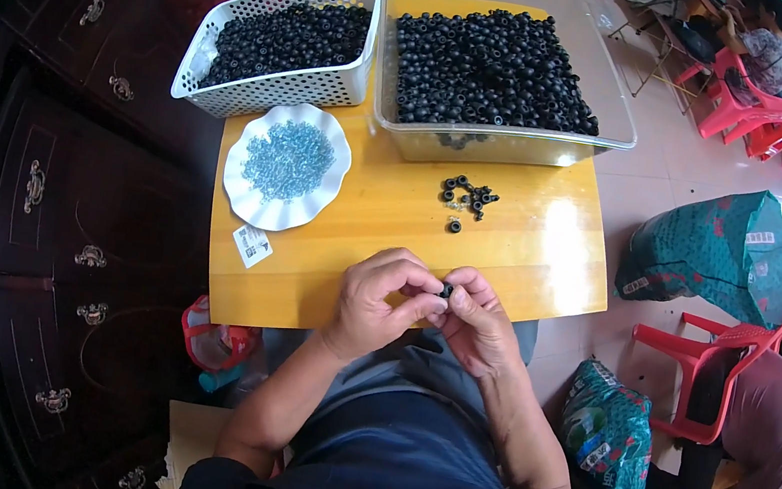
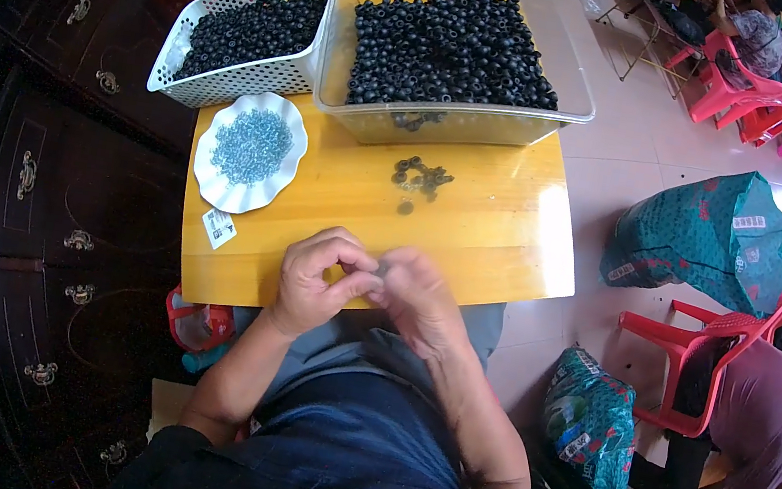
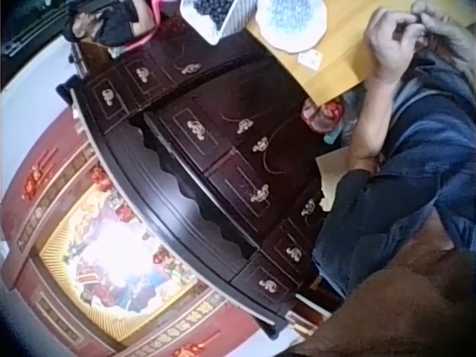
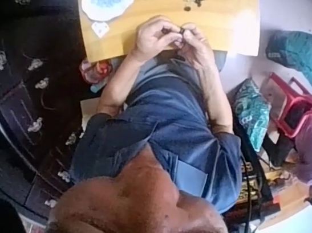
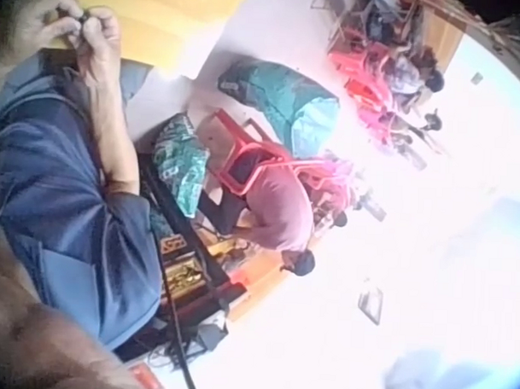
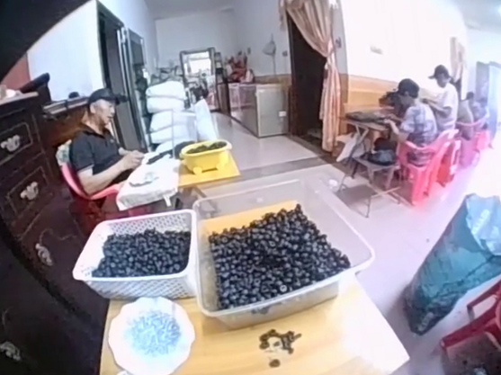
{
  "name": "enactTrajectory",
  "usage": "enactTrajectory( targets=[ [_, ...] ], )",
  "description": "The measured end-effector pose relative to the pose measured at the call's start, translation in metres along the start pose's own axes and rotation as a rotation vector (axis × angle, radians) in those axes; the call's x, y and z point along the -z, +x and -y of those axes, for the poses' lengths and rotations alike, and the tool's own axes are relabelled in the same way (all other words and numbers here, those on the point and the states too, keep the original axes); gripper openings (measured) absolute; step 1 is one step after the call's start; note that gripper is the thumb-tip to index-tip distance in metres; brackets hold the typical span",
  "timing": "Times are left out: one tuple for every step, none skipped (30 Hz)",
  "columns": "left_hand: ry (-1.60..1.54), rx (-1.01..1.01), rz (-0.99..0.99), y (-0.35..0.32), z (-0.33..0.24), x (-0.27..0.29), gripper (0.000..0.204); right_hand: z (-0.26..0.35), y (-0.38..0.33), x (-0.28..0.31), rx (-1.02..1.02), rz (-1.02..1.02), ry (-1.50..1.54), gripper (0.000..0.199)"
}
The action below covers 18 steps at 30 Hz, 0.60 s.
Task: The person picks up a small bead from a dish and inserts it into a black plastic component by hand. They repeat this process, handling the beads and components one at a time, and then place the assembled pieces onto the table surface.
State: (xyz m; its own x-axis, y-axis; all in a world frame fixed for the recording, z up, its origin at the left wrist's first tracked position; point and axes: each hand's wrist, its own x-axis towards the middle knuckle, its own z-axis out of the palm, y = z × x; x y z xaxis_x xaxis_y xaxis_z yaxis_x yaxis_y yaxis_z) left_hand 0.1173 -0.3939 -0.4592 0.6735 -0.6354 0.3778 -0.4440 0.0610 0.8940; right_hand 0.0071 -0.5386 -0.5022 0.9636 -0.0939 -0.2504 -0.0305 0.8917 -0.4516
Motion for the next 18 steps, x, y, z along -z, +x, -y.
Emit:
enactTrajectory(
  targets=[
    [0.001,0.001,-0.001,-0.001,0.000,0.001,0.023,0.001,0.000,0.000,0.001,-0.001,-0.028,0.023],
    [-0.137,0.141,0.048,-0.002,-0.001,0.003,0.023,0.003,-0.001,-0.001,0.000,-0.001,-0.028,0.023],
    [-0.275,0.280,0.098,-0.002,-0.001,0.004,0.023,0.006,-0.002,-0.003,0.010,0.017,-0.086,0.024],
    [-0.273,0.282,0.094,-0.004,0.000,0.006,0.023,0.009,-0.002,-0.007,0.018,0.037,-0.143,0.025],
    [-0.348,0.318,0.120,-0.005,0.002,0.009,0.026,0.010,-0.001,-0.010,0.014,0.039,-0.142,0.025],
    [-0.423,0.354,0.146,-0.006,0.003,0.011,0.029,0.012,0.001,-0.013,0.021,0.081,-0.174,0.027],
    [-0.422,0.355,0.148,-0.003,0.002,0.014,0.029,0.014,0.002,-0.015,0.032,0.122,-0.205,0.029],
    [-0.381,0.289,0.217,0.001,-0.001,0.019,0.032,0.016,0.002,-0.019,0.033,0.121,-0.202,0.029],
    [-0.340,0.222,0.285,0.003,-0.002,0.021,0.035,0.018,0.002,-0.022,0.019,0.114,-0.216,0.031],
    [-0.338,0.223,0.285,0.004,-0.001,0.022,0.035,0.019,0.002,-0.024,0.003,0.109,-0.230,0.033],
    [-0.356,0.205,0.306,0.005,0.000,0.023,0.035,0.018,0.002,-0.022,0.003,0.110,-0.229,0.033],
    [-0.374,0.186,0.327,0.005,0.001,0.024,0.035,0.017,0.002,-0.016,0.000,0.112,-0.232,0.034],
    [-0.373,0.188,0.325,0.004,0.003,0.024,0.035,0.016,0.002,-0.014,-0.005,0.115,-0.236,0.034],
    [-0.395,0.175,0.329,0.003,0.005,0.025,0.033,0.015,0.001,-0.014,-0.007,0.115,-0.235,0.034],
    [-0.418,0.161,0.333,0.002,0.006,0.025,0.031,0.014,0.000,-0.014,-0.022,0.104,-0.240,0.034],
    [-0.417,0.163,0.331,0.001,0.005,0.025,0.031,0.013,-0.001,-0.014,-0.039,0.092,-0.245,0.034],
    [-0.413,0.156,0.318,0.001,0.004,0.025,0.030,0.011,-0.001,-0.015,-0.041,0.092,-0.244,0.034],
    [-0.409,0.148,0.304,0.000,0.003,0.025,0.029,0.010,-0.001,-0.017,-0.030,0.096,-0.233,0.034]
  ],
)
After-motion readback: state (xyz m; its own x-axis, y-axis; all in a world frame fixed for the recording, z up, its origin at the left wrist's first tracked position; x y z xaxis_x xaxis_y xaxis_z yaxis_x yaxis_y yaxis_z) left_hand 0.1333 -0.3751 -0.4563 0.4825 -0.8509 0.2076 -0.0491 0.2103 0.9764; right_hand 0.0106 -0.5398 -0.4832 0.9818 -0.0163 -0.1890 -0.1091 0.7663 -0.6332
